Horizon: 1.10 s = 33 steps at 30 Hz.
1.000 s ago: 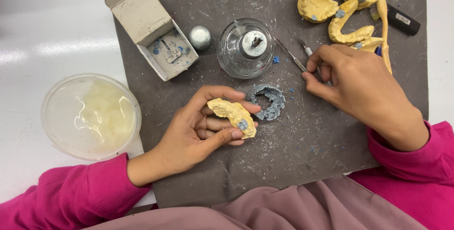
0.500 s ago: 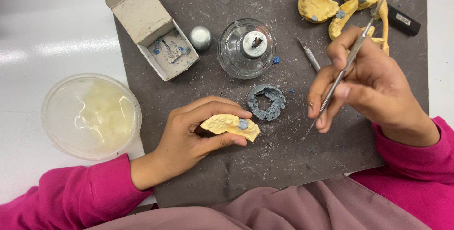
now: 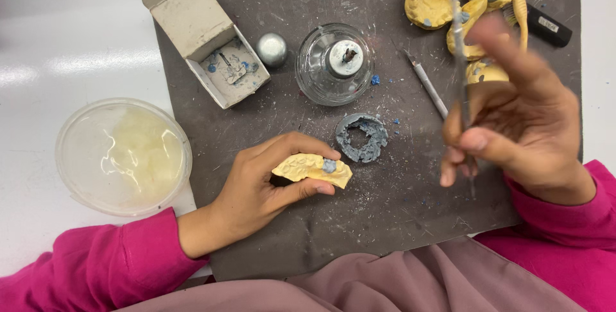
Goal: The person holds a yellow dental impression model in one hand and uses a heated wax carver to add and shape blue wax on the model's teeth, repeatedly warming the tool tip over a small alcohol burner and scraping the wax to smooth it. Other denture models, a toothbrush, and a bowl of liquid sit on the work mat.
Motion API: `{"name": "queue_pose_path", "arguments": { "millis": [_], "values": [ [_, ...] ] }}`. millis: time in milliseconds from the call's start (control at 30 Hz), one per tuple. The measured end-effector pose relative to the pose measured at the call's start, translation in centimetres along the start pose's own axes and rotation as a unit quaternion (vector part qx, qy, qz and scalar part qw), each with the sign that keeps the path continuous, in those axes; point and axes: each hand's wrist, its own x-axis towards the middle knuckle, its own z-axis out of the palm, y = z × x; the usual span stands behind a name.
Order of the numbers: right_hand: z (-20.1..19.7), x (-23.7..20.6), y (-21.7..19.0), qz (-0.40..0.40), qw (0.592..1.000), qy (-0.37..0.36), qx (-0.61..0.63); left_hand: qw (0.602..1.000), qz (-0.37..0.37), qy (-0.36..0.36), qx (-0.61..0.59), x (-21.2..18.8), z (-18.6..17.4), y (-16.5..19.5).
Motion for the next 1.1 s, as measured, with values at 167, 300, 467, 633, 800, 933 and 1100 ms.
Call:
{"name": "queue_pose_path", "arguments": {
  "millis": [167, 300, 467, 633, 800, 933, 1100],
  "values": [
    [-2.6, -1.6, 1.1, -0.089, 0.995, -0.002, -0.05, 1.0, 0.002, -0.01, -0.004, 0.0, 0.0, 0.2],
    [-4.3, -1.3, 3.6, -0.148, 0.984, 0.088, -0.054, 1.0, 0.001, -0.015, 0.003, 0.1, -0.1, 0.3],
    [-3.3, -1.0, 4.2, -0.182, 0.963, 0.158, -0.122, 1.0, -0.012, -0.014, 0.005, 0.2, -0.1, 0.3],
    [-1.5, 1.0, 3.4, -0.156, 0.96, 0.17, -0.157, 1.0, -0.016, -0.007, -0.003, 0.3, -0.1, 0.4],
    [-0.9, 2.0, 3.6, -0.136, 0.967, 0.155, -0.147, 1.0, -0.023, -0.011, 0.005, 0.3, -0.1, 0.5],
    [-1.2, 2.1, 3.9, -0.117, 0.977, 0.146, -0.098, 1.0, -0.01, -0.011, -0.006, 0.3, -0.1, 0.5],
    [-1.0, 2.2, 4.0, -0.085, 0.98, 0.163, -0.074, 1.0, 0.001, -0.001, -0.006, 0.4, 0.0, 0.4]
  ]
}}
